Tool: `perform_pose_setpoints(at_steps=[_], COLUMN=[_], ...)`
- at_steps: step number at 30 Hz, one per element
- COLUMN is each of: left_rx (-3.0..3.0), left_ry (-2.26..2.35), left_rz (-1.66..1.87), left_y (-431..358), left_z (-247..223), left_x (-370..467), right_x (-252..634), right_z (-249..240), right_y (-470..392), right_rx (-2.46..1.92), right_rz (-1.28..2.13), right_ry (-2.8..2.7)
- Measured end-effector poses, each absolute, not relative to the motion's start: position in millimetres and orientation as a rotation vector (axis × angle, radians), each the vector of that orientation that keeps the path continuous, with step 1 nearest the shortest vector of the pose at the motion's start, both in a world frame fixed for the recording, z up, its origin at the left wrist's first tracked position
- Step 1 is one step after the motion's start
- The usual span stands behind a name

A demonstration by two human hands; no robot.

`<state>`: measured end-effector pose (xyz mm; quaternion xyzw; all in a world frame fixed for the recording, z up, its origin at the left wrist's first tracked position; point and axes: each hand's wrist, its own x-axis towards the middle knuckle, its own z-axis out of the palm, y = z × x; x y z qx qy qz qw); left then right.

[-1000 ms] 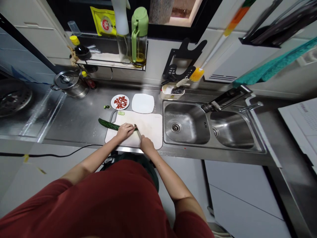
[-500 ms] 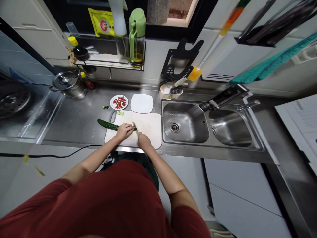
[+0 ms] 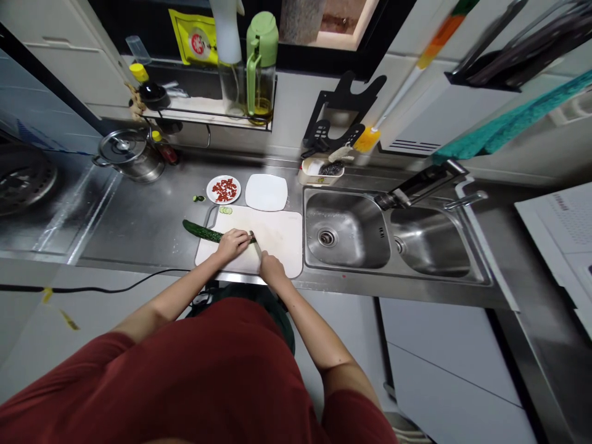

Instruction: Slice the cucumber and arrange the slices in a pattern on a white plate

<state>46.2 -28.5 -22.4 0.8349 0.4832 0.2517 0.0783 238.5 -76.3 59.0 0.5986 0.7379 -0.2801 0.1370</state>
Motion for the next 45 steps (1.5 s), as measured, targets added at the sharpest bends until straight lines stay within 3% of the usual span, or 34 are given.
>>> perform_pose_setpoints(at_steps=[45], left_rx=[2.492], left_ry=[1.472], left_rz=[0.735], left_y=[-30.0], left_z=[-19.5], left_x=[46.8], right_x=[236.0], right_z=[46.9], right_y=[-86.0], right_rx=[1.782], right_rz=[-0.775], right_ry=[2.120])
